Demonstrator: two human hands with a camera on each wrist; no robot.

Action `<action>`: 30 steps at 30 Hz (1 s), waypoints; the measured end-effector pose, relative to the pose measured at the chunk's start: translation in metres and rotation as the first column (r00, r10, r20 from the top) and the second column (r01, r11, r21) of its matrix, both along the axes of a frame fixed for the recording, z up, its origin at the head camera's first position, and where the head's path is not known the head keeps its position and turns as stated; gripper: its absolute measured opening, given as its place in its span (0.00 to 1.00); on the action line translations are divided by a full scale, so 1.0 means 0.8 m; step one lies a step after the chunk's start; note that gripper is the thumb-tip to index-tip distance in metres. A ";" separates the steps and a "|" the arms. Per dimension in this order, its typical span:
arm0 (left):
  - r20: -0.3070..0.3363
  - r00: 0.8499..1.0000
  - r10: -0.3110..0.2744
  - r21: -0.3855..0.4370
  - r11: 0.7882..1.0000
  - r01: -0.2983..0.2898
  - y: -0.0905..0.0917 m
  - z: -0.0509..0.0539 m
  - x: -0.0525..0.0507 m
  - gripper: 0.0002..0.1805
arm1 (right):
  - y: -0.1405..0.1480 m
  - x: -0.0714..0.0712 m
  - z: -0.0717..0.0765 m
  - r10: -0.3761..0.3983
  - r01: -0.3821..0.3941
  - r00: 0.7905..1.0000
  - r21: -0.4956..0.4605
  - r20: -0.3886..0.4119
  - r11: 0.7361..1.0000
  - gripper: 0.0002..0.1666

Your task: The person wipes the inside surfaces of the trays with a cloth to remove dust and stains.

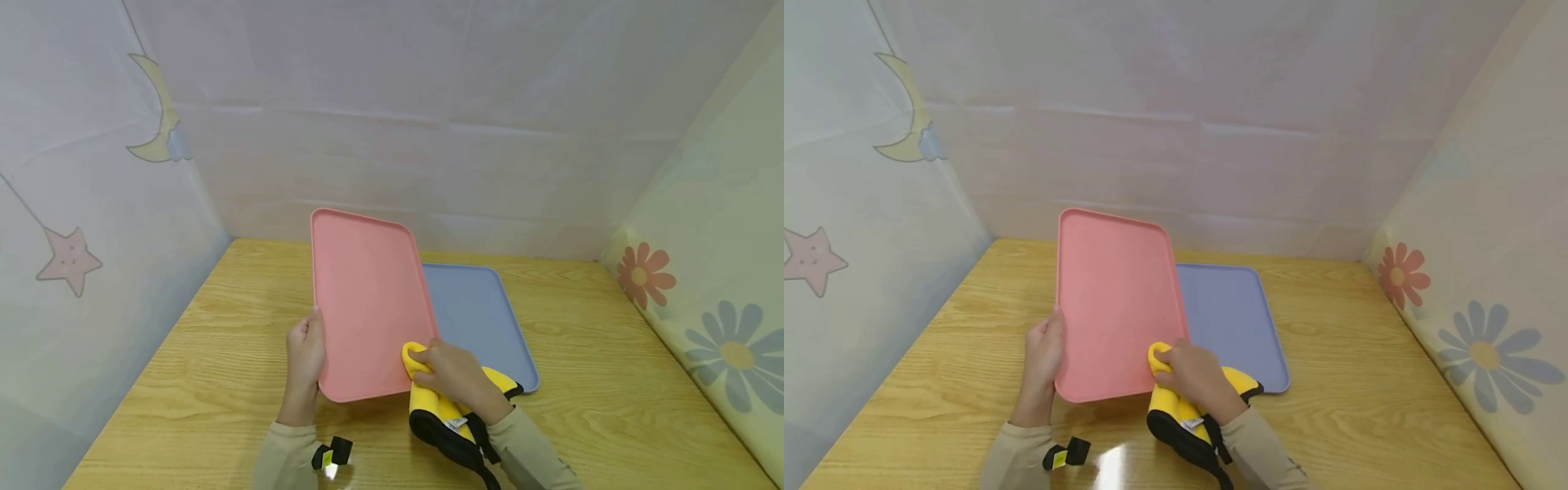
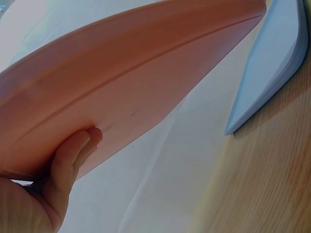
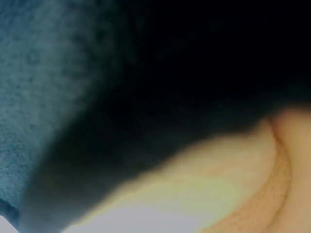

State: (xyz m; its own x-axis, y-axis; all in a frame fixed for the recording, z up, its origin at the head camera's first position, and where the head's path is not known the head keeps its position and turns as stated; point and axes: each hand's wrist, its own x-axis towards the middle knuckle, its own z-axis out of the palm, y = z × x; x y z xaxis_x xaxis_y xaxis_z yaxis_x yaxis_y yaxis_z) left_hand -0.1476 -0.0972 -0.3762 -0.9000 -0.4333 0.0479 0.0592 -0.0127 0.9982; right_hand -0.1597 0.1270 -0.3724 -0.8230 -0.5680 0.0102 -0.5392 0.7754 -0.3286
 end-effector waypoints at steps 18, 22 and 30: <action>-0.013 1.000 0.008 -0.015 1.000 -0.008 -0.002 -0.004 -0.002 0.24 | 0.015 -0.015 -0.012 -0.107 0.107 0.994 -0.002 0.011 0.994 0.09; -0.011 1.000 0.012 -0.018 1.000 -0.012 -0.002 -0.007 -0.005 0.24 | 0.019 -0.015 -0.013 -0.122 0.122 0.992 -0.004 0.011 0.993 0.10; 0.041 0.998 -0.049 0.028 0.998 0.048 0.001 -0.018 -0.019 0.25 | 0.024 -0.012 0.002 -0.142 0.142 0.990 -0.104 0.003 0.984 0.21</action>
